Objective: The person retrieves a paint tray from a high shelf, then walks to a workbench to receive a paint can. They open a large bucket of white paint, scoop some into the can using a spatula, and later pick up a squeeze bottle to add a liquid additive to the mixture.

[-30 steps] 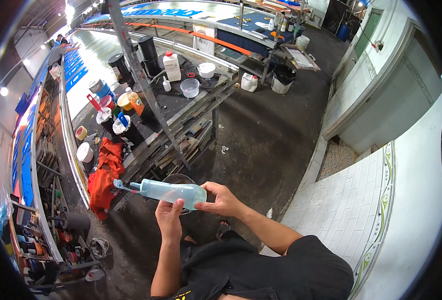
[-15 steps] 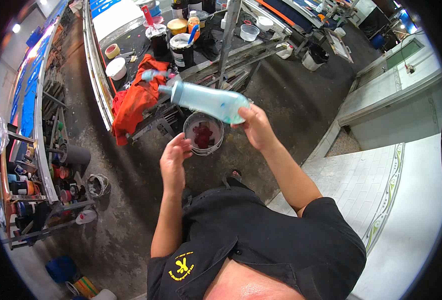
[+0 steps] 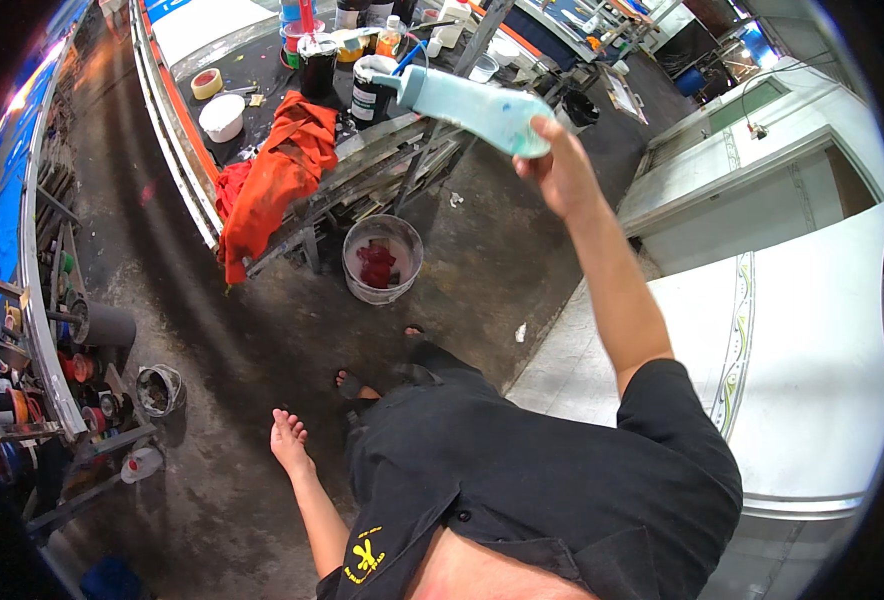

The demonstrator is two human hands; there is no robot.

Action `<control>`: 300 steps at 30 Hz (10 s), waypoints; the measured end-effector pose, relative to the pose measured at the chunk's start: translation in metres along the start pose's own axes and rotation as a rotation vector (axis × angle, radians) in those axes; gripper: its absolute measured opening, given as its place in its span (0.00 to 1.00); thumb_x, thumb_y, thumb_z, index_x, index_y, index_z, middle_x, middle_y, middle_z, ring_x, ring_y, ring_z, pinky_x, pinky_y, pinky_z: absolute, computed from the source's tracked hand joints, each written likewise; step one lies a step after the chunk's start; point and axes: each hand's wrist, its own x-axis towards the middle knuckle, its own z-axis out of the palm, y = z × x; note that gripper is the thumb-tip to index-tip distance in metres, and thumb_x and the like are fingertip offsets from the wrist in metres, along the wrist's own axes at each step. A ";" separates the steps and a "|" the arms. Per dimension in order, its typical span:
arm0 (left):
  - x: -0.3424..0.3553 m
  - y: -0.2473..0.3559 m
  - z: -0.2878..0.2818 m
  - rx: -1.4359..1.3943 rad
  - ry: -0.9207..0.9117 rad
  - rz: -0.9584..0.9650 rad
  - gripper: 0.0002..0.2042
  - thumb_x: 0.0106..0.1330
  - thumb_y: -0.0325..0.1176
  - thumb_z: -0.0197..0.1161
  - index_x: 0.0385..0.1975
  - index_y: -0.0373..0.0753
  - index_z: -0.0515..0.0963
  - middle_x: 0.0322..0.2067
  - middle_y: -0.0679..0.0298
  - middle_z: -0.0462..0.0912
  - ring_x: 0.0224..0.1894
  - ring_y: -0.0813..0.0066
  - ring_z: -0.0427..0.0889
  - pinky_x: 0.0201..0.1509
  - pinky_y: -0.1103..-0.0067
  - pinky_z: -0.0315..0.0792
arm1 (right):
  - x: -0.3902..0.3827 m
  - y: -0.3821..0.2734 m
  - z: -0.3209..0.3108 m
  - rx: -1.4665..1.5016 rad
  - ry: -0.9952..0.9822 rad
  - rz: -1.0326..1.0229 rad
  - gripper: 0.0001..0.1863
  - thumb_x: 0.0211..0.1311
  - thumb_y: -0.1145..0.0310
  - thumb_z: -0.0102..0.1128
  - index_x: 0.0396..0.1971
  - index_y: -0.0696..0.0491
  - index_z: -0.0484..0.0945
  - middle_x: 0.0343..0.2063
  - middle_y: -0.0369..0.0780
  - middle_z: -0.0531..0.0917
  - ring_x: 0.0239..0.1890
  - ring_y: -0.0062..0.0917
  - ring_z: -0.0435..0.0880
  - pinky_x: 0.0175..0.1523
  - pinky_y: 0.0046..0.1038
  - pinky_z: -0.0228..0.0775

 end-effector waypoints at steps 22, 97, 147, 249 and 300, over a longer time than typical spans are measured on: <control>0.020 -0.188 -0.148 0.161 0.294 -0.468 0.35 0.62 0.67 0.69 0.44 0.34 0.79 0.40 0.60 0.82 0.34 0.67 0.80 0.34 0.73 0.73 | 0.142 -0.246 0.022 -1.178 0.259 -0.051 0.38 0.47 0.33 0.76 0.23 0.60 0.84 0.24 0.45 0.85 0.27 0.29 0.81 0.36 0.33 0.74; 0.048 -0.183 -0.101 -0.094 0.257 -0.456 0.31 0.75 0.54 0.62 0.11 0.48 0.57 0.10 0.72 0.60 0.11 0.79 0.56 0.15 0.78 0.48 | 0.135 -0.390 0.102 -1.026 0.196 -0.443 0.35 0.58 0.36 0.69 0.48 0.55 0.85 0.32 0.38 0.87 0.25 0.21 0.82 0.28 0.26 0.69; -0.033 0.159 0.142 -0.759 -0.814 0.293 0.21 0.78 0.46 0.58 0.61 0.37 0.74 0.53 0.63 0.83 0.50 0.71 0.83 0.53 0.68 0.78 | -0.098 0.126 0.258 0.035 -0.629 0.156 0.26 0.68 0.58 0.68 0.57 0.60 0.73 0.47 0.41 0.83 0.45 0.24 0.83 0.46 0.27 0.77; 0.038 -0.083 0.921 0.205 -0.616 -0.329 0.29 0.72 0.59 0.62 0.54 0.35 0.74 0.27 0.70 0.75 0.25 0.79 0.72 0.27 0.80 0.67 | 0.280 -0.434 -0.694 -1.252 1.026 -0.284 0.32 0.54 0.35 0.73 0.21 0.55 0.87 0.09 0.30 0.70 0.11 0.16 0.63 0.18 0.25 0.51; -0.120 -0.178 0.591 -0.084 -0.251 -0.034 0.19 0.72 0.52 0.66 0.34 0.41 0.77 0.23 0.70 0.74 0.20 0.81 0.70 0.21 0.81 0.62 | 0.261 -0.346 -0.725 -0.431 0.365 -0.539 0.25 0.68 0.45 0.65 0.48 0.53 0.79 0.27 0.33 0.78 0.27 0.15 0.73 0.31 0.19 0.64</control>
